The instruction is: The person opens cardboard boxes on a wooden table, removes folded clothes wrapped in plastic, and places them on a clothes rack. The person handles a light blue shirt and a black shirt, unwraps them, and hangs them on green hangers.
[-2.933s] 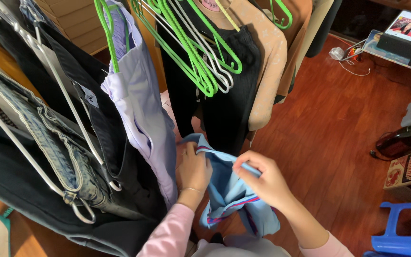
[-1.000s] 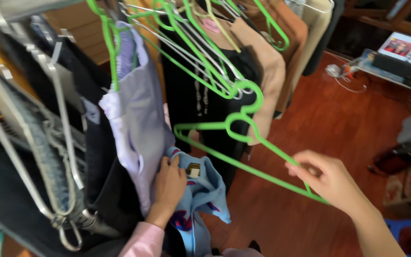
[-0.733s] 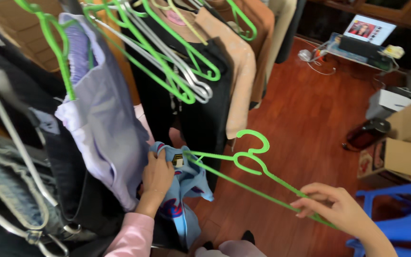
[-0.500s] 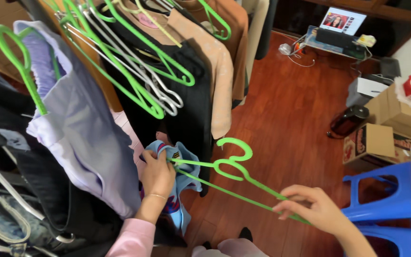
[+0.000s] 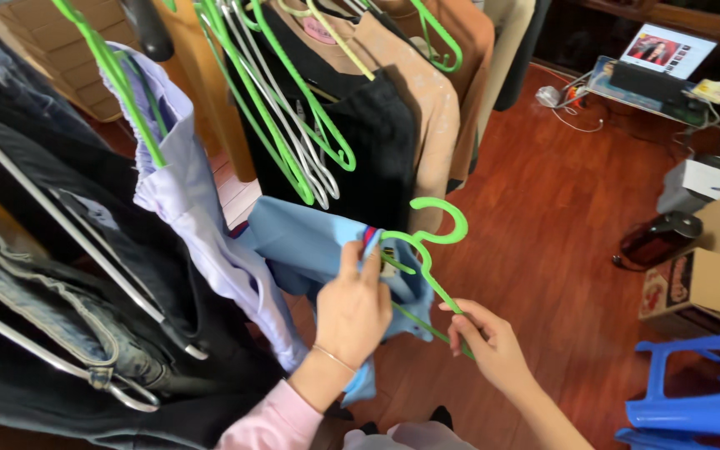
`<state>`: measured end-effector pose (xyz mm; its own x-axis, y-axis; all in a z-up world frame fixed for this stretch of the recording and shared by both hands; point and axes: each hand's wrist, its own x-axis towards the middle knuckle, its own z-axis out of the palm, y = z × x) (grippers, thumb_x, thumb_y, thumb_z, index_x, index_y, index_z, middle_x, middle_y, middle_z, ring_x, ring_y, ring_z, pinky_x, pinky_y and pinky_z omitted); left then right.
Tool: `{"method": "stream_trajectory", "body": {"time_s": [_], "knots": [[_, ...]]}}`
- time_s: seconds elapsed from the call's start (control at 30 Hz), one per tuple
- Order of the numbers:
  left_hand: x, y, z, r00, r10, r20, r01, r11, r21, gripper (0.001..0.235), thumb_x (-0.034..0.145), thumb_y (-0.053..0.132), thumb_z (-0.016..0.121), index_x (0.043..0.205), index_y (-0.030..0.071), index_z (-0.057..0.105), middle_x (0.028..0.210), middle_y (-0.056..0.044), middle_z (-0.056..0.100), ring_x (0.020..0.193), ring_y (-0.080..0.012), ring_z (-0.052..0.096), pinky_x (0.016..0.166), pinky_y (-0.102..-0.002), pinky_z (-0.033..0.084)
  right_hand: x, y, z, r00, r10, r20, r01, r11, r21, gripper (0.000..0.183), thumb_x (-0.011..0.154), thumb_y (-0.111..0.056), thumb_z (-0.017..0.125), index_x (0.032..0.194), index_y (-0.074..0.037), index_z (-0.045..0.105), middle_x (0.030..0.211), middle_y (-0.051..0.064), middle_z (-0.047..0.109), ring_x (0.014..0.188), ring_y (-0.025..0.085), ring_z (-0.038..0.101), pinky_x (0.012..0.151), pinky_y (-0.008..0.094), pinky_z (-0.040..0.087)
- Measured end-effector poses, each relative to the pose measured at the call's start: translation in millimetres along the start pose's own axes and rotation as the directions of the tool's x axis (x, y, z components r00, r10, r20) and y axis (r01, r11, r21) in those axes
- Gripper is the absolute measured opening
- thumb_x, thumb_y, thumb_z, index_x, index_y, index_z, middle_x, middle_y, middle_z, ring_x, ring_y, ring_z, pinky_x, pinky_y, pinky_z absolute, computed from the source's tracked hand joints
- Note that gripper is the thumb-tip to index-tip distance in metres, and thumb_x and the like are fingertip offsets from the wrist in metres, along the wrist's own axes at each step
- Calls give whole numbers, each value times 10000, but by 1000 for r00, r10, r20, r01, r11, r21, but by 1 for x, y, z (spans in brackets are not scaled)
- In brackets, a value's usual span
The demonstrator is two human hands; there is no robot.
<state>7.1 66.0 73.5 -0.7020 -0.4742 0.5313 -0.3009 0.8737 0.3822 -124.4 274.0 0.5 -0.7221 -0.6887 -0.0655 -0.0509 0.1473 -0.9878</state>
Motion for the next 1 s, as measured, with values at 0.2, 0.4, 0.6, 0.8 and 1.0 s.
{"method": "stream_trajectory", "body": {"time_s": [0.2, 0.4, 0.6, 0.8, 1.0], "knots": [[10, 3, -52, 989, 141, 42, -140, 990, -22, 311, 958, 270, 636, 1216, 157, 765, 1153, -72, 618, 484, -353, 633, 336, -495, 490, 5, 28, -28, 972, -221, -77, 212, 970, -117, 154, 1011, -154, 684, 970, -56, 796, 562, 54, 673, 521, 148, 630, 610, 290, 563], [38, -42, -76, 895, 431, -117, -441, 894, -80, 496, 1044, 453, 650, 1273, 14, 616, 1263, -176, 592, 1120, -382, 600, 1078, -553, 456, -4, 7, -68, 963, -265, 47, 269, 948, -172, 156, 994, -115, 677, 919, -9, 762, 605, 68, 649, 482, 169, 612, 555, 280, 554], [4, -79, -20, 923, 303, 235, -238, 933, -269, 500, 1034, 580, 554, 802, 140, 606, 719, -29, 645, 704, -302, 677, 649, -443, 481, -9, -21, -76, 998, -55, 6, 54, 934, -354, 178, 1006, -156, 676, 905, -63, 790, 620, 57, 792, 1010, 166, 861, 987, 340, 632], [-2, -57, -54, 962, 217, 164, -135, 906, -401, 445, 1034, 507, 601, 844, 114, 689, 736, 13, 651, 651, -197, 626, 627, -353, 475, 23, 45, -130, 834, -180, -521, 173, 983, -62, 255, 1219, -263, 544, 1233, -57, 694, 916, 138, 736, 911, 196, 713, 909, 294, 493], [-8, -56, -59, 983, 4, 186, 76, 906, -417, 349, 967, 515, 748, 791, 218, 700, 588, -3, 592, 566, -233, 609, 602, -325, 559, 75, 83, -2, 977, 185, -108, -159, 964, 213, 590, 890, -166, 882, 1415, 19, 685, 1163, 278, 764, 1071, 397, 752, 949, 542, 626]]}}
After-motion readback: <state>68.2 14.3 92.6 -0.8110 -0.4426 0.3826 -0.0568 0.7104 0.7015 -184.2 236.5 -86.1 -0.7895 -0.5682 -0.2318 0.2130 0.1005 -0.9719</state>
